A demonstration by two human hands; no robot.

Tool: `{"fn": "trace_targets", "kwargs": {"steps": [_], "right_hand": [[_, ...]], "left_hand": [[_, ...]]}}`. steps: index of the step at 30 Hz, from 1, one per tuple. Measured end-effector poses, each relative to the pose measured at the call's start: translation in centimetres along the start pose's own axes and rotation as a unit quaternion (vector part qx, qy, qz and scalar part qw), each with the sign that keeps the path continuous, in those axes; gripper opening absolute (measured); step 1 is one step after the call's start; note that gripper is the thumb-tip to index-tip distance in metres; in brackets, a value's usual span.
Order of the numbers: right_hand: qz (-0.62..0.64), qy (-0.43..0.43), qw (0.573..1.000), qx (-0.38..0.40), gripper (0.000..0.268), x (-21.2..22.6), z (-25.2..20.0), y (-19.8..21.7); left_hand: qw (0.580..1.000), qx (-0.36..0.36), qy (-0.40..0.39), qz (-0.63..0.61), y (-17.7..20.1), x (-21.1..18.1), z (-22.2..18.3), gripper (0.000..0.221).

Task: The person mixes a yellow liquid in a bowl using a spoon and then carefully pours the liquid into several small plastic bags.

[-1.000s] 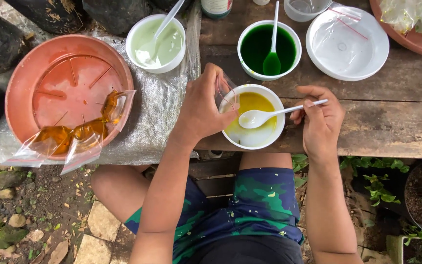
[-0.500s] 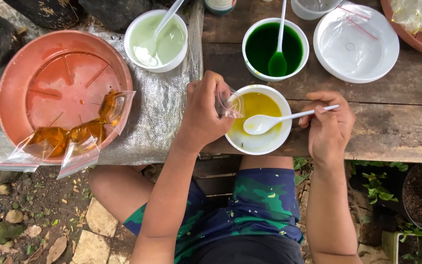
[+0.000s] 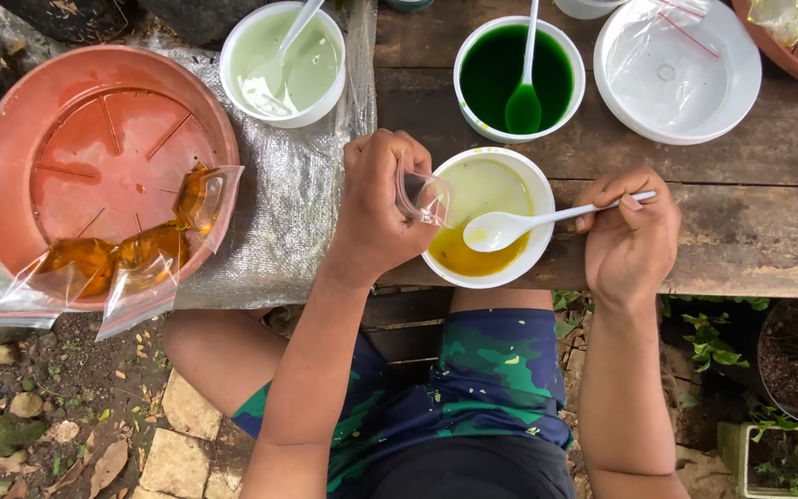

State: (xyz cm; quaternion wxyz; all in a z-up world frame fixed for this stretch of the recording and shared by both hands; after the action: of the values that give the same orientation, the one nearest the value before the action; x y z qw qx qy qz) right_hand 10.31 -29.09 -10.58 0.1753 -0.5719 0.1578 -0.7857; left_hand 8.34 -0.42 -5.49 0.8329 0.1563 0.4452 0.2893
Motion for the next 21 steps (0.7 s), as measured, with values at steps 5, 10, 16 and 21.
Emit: {"fn": "trace_targets", "kwargs": {"steps": [5,10,16,21], "right_hand": [[-0.049,0.027,0.998,0.021,0.036,-0.1,0.1,-0.5],[-0.061,0.021,0.997,0.043,0.028,0.2,0.3,-1.3],[-0.077,0.021,0.996,0.034,0.029,0.1,0.4,-1.5],[-0.106,0.016,0.993,0.053,0.03,0.1,0.2,-1.8]], "left_hand": [[1.0,-0.005,-0.007,0.0,0.0,0.0,0.1,0.035],[1.0,-0.006,-0.01,-0.003,0.1,0.0,0.1,0.035],[1.0,-0.013,-0.021,-0.007,0.0,0.1,0.3,0.032],[1.0,-0.003,-0.007,-0.01,0.3,-0.3,0.2,0.034]]}}
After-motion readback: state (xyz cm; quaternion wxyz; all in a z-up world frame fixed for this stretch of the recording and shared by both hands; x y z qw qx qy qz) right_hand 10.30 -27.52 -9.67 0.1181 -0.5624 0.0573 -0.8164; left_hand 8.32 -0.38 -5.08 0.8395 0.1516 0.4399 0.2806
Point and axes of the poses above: each hand's wrist, its own z-axis towards the middle knuckle, its own y-axis out of the back of the hand, x = y × z, the point moved 5 cm from there along z, towards the middle knuckle, and after that the axes turned 11 degrees about z, right-handed, at the moved point
